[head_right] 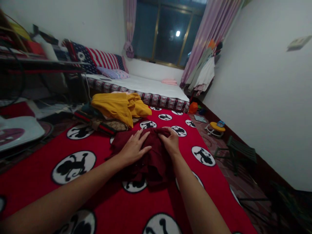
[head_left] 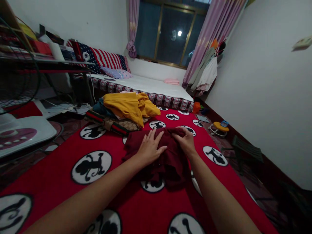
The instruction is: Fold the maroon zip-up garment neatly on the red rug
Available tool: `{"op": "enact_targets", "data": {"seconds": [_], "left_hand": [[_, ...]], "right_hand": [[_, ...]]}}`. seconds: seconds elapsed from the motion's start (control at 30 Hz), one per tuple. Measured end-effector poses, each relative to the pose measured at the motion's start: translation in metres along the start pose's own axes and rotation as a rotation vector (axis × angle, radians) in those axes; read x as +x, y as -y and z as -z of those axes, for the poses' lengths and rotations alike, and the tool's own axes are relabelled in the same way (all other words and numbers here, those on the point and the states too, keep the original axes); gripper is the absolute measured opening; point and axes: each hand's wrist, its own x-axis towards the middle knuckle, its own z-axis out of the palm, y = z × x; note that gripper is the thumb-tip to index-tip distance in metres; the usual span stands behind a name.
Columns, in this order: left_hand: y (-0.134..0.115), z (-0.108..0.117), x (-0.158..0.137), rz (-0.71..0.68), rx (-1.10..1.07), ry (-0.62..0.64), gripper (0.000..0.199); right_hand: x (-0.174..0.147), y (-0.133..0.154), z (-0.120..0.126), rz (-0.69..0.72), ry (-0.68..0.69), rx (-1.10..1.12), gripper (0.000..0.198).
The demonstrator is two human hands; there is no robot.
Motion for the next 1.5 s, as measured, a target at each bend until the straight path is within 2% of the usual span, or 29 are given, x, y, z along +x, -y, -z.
{"op": "enact_targets", "data": {"seconds": [0.03,0.1,0.17,0.23,0.3,0.4,0.47,0.53,0.67,0.77,0.87,0.93,1.07,1.13,1.2,1.27,1.33,1.4,1.5], "left_hand": [[-0.004,-0.002,0.006,-0.02,0.011,-0.02,0.067],[-0.007,-0.008,0.02,-0.08,0.028,-0.046,0.065],[-0.007,-0.018,0.033,-0.119,0.05,0.011,0.062],[-0.004,-0.034,0.043,-0.132,0.068,0.106,0.062],[0.001,-0.05,0.048,-0.139,0.077,0.169,0.064],[0.009,-0.061,0.051,-0.179,0.093,0.186,0.066],[0.012,-0.061,0.049,-0.201,0.104,0.188,0.066],[0.015,-0.058,0.044,-0.193,0.116,0.171,0.067],[0.024,-0.052,0.022,-0.023,0.168,0.063,0.076],[0.031,-0.048,0.0,0.113,0.196,-0.025,0.076],[0.031,-0.043,-0.018,0.168,0.195,-0.07,0.07],[0.027,-0.04,-0.024,0.163,0.179,-0.089,0.065],[0.018,-0.039,-0.022,0.126,-0.038,-0.113,0.058],[0.017,-0.039,-0.017,0.128,-0.196,-0.1,0.057],[0.018,-0.036,-0.009,0.131,-0.302,-0.061,0.054],[0.017,-0.028,0.006,0.103,-0.351,-0.041,0.052],[0.012,-0.015,0.03,0.024,-0.372,-0.079,0.048],[0.003,0.001,0.064,-0.091,-0.379,-0.158,0.042],[-0.013,0.02,0.129,-0.212,-0.326,-0.28,0.035]], "right_hand": [[0.003,0.002,0.006,0.089,-0.066,-0.019,0.032],[0.01,-0.002,0.021,0.154,-0.193,-0.115,0.032],[0.013,-0.012,0.033,0.097,-0.278,-0.333,0.033],[0.011,-0.024,0.038,0.013,-0.276,-0.65,0.04],[0.006,-0.035,0.036,0.01,-0.192,-0.923,0.051],[0.0,-0.048,0.027,0.098,0.065,-1.1,0.057],[0.0,-0.055,0.022,0.015,0.231,-1.144,0.054],[0.002,-0.062,0.023,-0.138,0.287,-1.171,0.055],[-0.008,-0.064,0.036,-0.325,0.103,-1.218,0.069],[-0.031,-0.057,0.047,-0.327,-0.007,-1.239,0.072],[-0.051,-0.051,0.054,-0.234,-0.024,-1.184,0.066],[-0.058,-0.048,0.055,-0.22,-0.042,-1.052,0.071],[-0.056,-0.046,0.052,-0.273,-0.104,-0.506,0.098],[-0.054,-0.042,0.05,-0.346,-0.082,-0.205,0.095],[-0.049,-0.035,0.05,-0.441,-0.044,0.016,0.081],[-0.04,-0.027,0.052,-0.464,-0.037,0.122,0.071],[-0.02,-0.019,0.057,-0.379,-0.087,0.132,0.065],[0.013,-0.012,0.067,-0.253,-0.142,0.103,0.062],[0.08,-0.01,0.087,-0.085,-0.223,0.025,0.062]]}}
